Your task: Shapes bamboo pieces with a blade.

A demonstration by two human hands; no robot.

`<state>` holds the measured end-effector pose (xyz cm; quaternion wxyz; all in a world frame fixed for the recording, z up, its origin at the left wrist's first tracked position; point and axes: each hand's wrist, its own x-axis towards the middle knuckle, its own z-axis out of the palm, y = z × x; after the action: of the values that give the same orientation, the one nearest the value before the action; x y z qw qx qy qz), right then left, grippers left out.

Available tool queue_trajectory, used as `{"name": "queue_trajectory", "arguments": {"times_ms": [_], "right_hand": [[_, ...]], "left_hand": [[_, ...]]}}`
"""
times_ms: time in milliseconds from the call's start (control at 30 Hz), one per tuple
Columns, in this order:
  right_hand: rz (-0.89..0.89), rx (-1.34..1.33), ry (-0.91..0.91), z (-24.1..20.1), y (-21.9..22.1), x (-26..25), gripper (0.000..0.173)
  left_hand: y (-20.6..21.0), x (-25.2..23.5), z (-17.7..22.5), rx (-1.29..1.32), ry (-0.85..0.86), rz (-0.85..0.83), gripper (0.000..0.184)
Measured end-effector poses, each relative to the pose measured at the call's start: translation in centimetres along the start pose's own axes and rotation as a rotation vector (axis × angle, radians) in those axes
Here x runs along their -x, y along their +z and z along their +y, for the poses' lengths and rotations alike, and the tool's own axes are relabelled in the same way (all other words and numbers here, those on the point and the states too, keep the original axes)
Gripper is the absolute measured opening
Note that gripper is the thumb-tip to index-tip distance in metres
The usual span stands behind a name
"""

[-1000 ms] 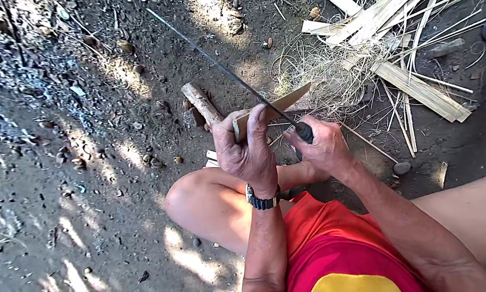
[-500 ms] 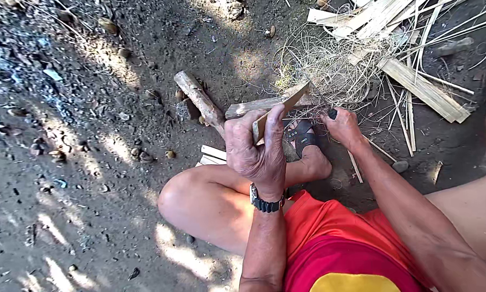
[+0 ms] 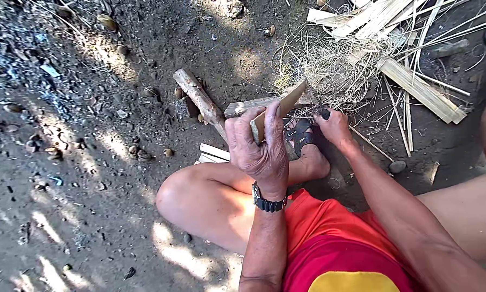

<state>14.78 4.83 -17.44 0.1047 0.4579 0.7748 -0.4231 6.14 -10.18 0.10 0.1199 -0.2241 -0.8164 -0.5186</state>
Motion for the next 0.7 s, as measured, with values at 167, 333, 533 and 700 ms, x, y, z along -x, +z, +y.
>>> {"name": "queue_trajectory", "arguments": {"times_ms": [167,333,533,700], "right_hand": [[0.087,-0.067,-0.302,-3.5,-3.1,6.8,0.041],[0.207,-0.109,-0.640,-3.9,-3.6,9.5,0.031],[-0.009,0.128,0.006,3.4,-2.5,1.4,0.046],[0.119,0.049,-0.385,-0.7,-4.0,7.3,0.041]], "left_hand": [[-2.3,-0.8,0.4,0.012,0.015,-0.230,0.019],[-3.8,-1.2,-0.4,0.101,-0.016,-0.350,0.019],[-3.6,-0.3,-0.8,0.163,-0.062,-0.290,0.019],[-2.1,0.3,-0.5,0.246,-0.089,-0.160,0.044]]}}
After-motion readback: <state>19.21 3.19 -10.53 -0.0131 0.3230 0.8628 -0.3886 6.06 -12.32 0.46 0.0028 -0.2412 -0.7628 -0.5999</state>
